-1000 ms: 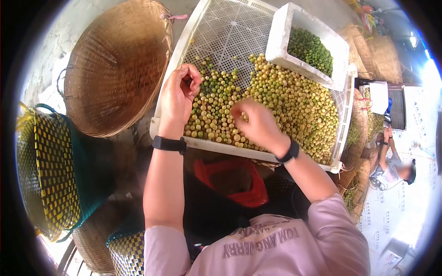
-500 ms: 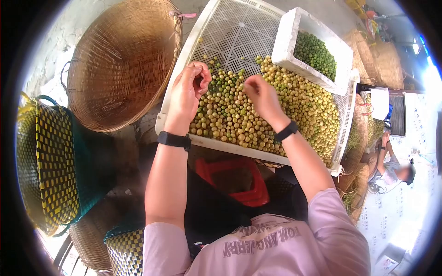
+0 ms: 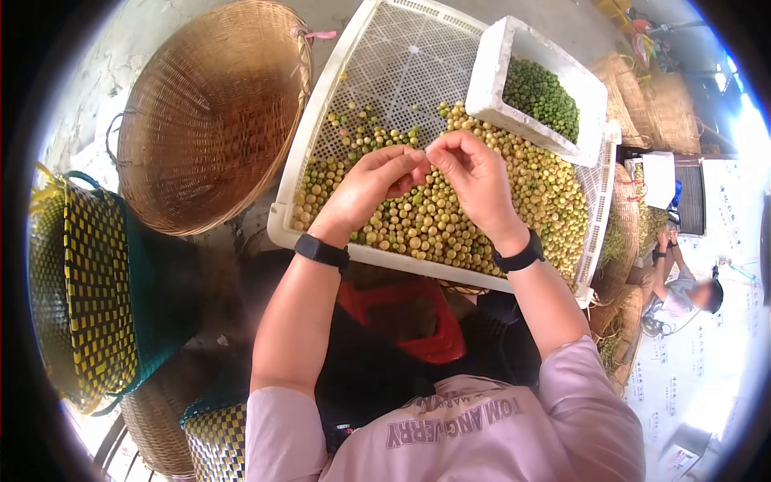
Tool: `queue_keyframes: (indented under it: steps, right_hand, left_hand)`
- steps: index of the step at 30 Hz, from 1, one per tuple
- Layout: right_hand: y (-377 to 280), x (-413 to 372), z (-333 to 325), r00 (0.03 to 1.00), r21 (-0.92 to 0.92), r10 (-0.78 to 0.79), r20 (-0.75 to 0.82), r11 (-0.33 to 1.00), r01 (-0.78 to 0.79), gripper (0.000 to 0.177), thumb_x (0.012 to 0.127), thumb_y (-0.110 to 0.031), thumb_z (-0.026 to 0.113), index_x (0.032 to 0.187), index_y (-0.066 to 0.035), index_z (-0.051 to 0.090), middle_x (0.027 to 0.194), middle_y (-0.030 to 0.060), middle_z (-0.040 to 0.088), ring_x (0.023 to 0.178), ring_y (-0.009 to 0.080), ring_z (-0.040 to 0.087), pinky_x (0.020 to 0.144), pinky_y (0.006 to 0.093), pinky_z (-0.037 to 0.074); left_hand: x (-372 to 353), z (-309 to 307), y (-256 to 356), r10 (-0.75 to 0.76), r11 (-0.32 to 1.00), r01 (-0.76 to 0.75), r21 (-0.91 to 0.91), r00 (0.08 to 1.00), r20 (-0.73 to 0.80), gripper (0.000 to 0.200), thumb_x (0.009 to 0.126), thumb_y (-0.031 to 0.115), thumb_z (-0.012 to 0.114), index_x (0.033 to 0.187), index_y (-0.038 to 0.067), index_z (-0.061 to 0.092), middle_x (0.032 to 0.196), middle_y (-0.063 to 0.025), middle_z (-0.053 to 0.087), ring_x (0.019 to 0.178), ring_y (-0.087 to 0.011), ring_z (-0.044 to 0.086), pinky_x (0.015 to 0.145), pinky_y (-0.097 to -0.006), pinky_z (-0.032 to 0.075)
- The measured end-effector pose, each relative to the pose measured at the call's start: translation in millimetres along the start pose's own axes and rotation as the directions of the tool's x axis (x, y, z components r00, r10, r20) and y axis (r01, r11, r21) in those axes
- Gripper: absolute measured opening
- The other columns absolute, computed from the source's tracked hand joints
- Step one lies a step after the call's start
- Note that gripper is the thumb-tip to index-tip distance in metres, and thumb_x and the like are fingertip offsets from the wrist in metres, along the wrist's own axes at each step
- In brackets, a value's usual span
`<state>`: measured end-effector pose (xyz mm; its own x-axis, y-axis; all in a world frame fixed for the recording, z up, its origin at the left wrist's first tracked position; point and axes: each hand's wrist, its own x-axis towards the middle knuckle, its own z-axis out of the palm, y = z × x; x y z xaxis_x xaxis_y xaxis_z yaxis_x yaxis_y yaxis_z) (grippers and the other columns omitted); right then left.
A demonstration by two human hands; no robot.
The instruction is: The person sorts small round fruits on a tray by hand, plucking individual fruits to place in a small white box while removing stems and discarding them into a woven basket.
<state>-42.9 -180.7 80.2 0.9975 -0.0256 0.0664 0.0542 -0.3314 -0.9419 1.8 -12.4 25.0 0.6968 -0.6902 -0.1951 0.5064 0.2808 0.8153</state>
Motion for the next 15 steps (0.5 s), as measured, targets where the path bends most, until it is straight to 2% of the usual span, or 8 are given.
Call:
queue_keyframes:
  steps: [3,5,9,10,11,13,15]
  right_hand:
    - [2.3,-0.7,8.3,0.998,0.021,-0.054,0.031,0.998,0.053,0.010,0.092,-0.010,0.063,0.091,0.000,0.060,0.082,0.0021,0.064,0.073,0.0092,0.063,0.061,0.0238,0.050]
    - [1.0,-0.3,9.9,0.994,-0.074,-0.111,0.021,0.991,0.112,0.008,0.091,-0.008,0.063,0.091,0.000,0.060,0.081,0.0049,0.064,0.071,0.0124,0.066,0.060,0.0259,0.051]
    - [6.0,0.9,11.2,0.991,-0.183,-0.132,0.002,0.974,0.130,0.007,0.089,-0.006,0.065,0.090,-0.001,0.060,0.081,0.0066,0.064,0.070,0.0141,0.066,0.059,0.0264,0.050]
    - [8.0,1.1,11.7,0.982,-0.263,-0.188,-0.003,0.948,0.181,0.007,0.088,-0.005,0.066,0.090,-0.001,0.060,0.080,0.0069,0.064,0.068,0.0145,0.065,0.058,0.0267,0.050]
    - [9.3,1.0,12.3,0.970,-0.342,-0.244,-0.004,0.912,0.228,0.007,0.087,-0.005,0.066,0.090,-0.002,0.060,0.080,0.0072,0.064,0.067,0.0148,0.064,0.057,0.0270,0.049]
    - [9.7,0.7,14.3,0.968,-0.324,-0.249,-0.011,0.917,0.232,0.008,0.087,-0.006,0.066,0.089,-0.002,0.060,0.080,0.0069,0.064,0.066,0.0144,0.063,0.057,0.0270,0.049]
    - [7.9,2.4,11.9,0.967,-0.306,-0.254,-0.018,0.922,0.237,0.008,0.087,-0.007,0.066,0.089,-0.003,0.060,0.079,0.0065,0.063,0.066,0.0141,0.062,0.057,0.0270,0.048]
  left_hand:
    - [-2.3,2.2,0.4,-0.020,0.997,0.019,-0.081,1.000,-0.013,0.018,0.099,0.021,0.049,0.101,0.007,0.060,0.087,0.0033,0.057,0.076,-0.0051,0.050,0.070,-0.0187,0.042]
    - [-3.1,0.8,1.7,-0.032,0.995,0.028,-0.100,0.999,-0.041,0.017,0.098,0.020,0.050,0.103,0.006,0.060,0.088,0.0030,0.058,0.077,-0.0054,0.051,0.070,-0.0188,0.043]
    - [-1.2,-2.7,-2.9,-0.011,0.998,0.009,-0.061,0.999,-0.032,0.015,0.096,0.021,0.053,0.102,0.008,0.060,0.086,0.0028,0.059,0.076,-0.0043,0.051,0.069,-0.0176,0.041]
    - [0.7,-4.7,-4.8,-0.012,0.998,0.010,-0.062,0.999,-0.034,0.015,0.096,0.021,0.053,0.102,0.008,0.060,0.086,0.0028,0.059,0.076,-0.0043,0.051,0.069,-0.0176,0.041]
    - [4.1,-8.1,-8.1,0.036,0.999,-0.036,-0.013,0.999,-0.006,0.014,0.096,0.021,0.053,0.099,0.009,0.060,0.085,0.0032,0.058,0.074,-0.0036,0.050,0.067,-0.0172,0.039]
    - [5.2,-6.6,-7.2,0.083,0.996,-0.084,0.037,0.996,0.025,0.013,0.095,0.021,0.053,0.097,0.009,0.059,0.084,0.0036,0.058,0.073,-0.0029,0.049,0.064,-0.0168,0.037]
    - [5.1,-2.3,-6.5,0.168,0.982,-0.162,0.099,0.985,-0.051,0.010,0.095,0.016,0.050,0.092,0.010,0.057,0.081,0.0044,0.056,0.068,-0.0023,0.044,0.061,-0.0168,0.033]
